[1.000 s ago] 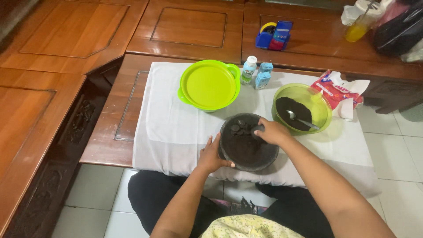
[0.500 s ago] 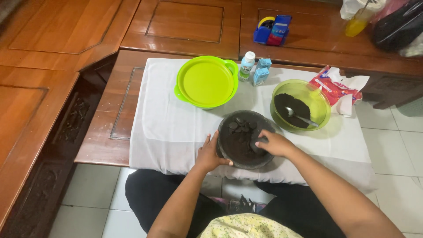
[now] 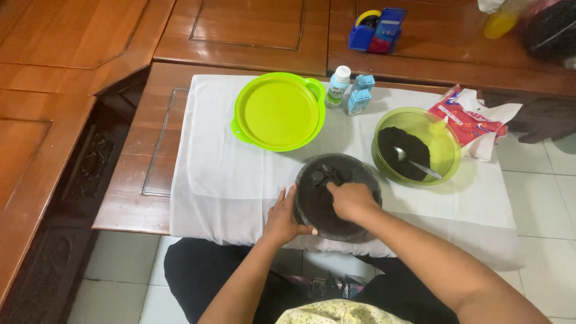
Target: Grinding dark cookies in a mortar and pestle to create a fine powder
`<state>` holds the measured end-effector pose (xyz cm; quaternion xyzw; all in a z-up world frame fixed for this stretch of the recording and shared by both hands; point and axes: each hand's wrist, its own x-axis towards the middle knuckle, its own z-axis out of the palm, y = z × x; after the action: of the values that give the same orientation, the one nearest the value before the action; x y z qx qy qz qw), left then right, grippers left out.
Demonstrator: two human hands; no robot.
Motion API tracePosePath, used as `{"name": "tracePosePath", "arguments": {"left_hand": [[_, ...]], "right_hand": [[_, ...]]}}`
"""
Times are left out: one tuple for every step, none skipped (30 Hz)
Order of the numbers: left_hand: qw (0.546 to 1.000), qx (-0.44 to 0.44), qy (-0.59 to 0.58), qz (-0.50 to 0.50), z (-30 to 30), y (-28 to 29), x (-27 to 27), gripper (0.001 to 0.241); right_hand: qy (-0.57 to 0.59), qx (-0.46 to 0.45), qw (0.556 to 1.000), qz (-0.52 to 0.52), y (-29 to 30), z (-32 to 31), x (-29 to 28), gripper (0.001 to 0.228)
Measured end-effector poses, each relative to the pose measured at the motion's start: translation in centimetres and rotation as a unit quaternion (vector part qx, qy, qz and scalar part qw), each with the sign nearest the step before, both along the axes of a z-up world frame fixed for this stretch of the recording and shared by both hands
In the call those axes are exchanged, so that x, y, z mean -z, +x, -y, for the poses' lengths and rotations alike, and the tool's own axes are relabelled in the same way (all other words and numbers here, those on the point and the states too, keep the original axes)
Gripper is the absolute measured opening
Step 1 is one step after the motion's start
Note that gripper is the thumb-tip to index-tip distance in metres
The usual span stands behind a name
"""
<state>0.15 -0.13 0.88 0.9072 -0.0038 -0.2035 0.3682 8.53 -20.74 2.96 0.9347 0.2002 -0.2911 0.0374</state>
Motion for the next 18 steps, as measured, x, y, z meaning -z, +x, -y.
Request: {"name": "tracePosePath", "arguments": {"left_hand": [[1.0, -0.002, 0.002, 0.0, 0.0, -0.1, 0.0, 0.14], [1.0, -0.001, 0.0, 0.003, -0.1, -0.1, 0.0, 0.139], [1.0, 0.0, -0.002, 0.005, -0.2, -0.1, 0.0, 0.139], [1.0, 0.002, -0.001, 0.005, -0.2, -0.3, 0.1, 0.139], [1.0, -0.002, -0.005, 0.004, -0.2, -0.5, 0.3, 0.139], [1.0, -0.007, -0.011, 0.008, -0.1, -0.2, 0.5, 0.14], [1.0, -0.006, -0.011, 0.011, -0.2, 0.1, 0.4, 0.14], [1.0, -0.009, -0.014, 0.007, -0.2, 0.0, 0.4, 0.14], [1.0, -0.012, -0.017, 0.004, -0.1, -0.1, 0.5, 0.14], [1.0, -0.012, -0.018, 0.001, -0.1, -0.1, 0.4, 0.14], [1.0, -0.015, -0.022, 0.007, -0.1, -0.2, 0.4, 0.141], [0.999, -0.017, -0.025, 0.013, -0.2, -0.1, 0.3, 0.141], [0.999, -0.018, -0.024, 0.012, -0.3, -0.3, 0.3, 0.141], [1.0, -0.015, -0.02, 0.011, -0.3, -0.3, 0.4, 0.142], [1.0, -0.013, -0.015, 0.011, -0.3, -0.2, 0.5, 0.142], [1.0, -0.015, -0.015, 0.013, -0.4, -0.3, 0.5, 0.142], [1.0, -0.012, -0.014, 0.011, -0.5, -0.3, 0.5, 0.142], [1.0, -0.008, -0.017, 0.007, -0.3, -0.4, 0.7, 0.142]], "right_hand": [[0.002, -0.002, 1.0, 0.0, 0.8, 0.3, 0.0, 0.05], [0.003, 0.029, 0.999, -0.035, 1.5, 0.6, -0.1, 0.056], [0.005, 0.06, 0.996, -0.07, 2.3, 1.0, -0.1, 0.063], [0.006, 0.062, 0.996, -0.071, 0.9, 1.2, -0.2, 0.063], [0.015, 0.065, 0.997, -0.036, -0.5, 1.4, -0.4, 0.06], [0.023, 0.066, 0.998, 0.002, -1.3, 1.6, -0.7, 0.057], [0.023, 0.067, 0.997, 0.006, -2.8, 1.8, 0.3, 0.057], [0.027, 0.067, 0.995, 0.068, -4.5, 2.1, 1.3, 0.049], [0.032, 0.067, 0.989, 0.131, -6.2, 2.4, 2.4, 0.043], [0.031, 0.066, 0.989, 0.129, -5.9, 2.8, 2.8, 0.043], [0.044, 0.079, 0.987, 0.135, -5.6, 3.2, 3.2, 0.043], [0.059, 0.091, 0.984, 0.143, -5.2, 3.4, 3.7, 0.043], [0.06, 0.09, 0.984, 0.141, -4.3, 4.1, 3.4, 0.043], [0.154, 0.184, 0.968, 0.07, -3.2, 4.9, 3.0, 0.046], [0.245, 0.274, 0.93, -0.002, -2.1, 5.7, 2.7, 0.051], [0.246, 0.271, 0.931, -0.002, -2.2, 5.4, 1.8, 0.051], [0.233, 0.244, 0.941, -0.004, -2.1, 5.1, 0.8, 0.049], [0.218, 0.22, 0.951, -0.006, -2.4, 5.2, 0.0, 0.047]]}}
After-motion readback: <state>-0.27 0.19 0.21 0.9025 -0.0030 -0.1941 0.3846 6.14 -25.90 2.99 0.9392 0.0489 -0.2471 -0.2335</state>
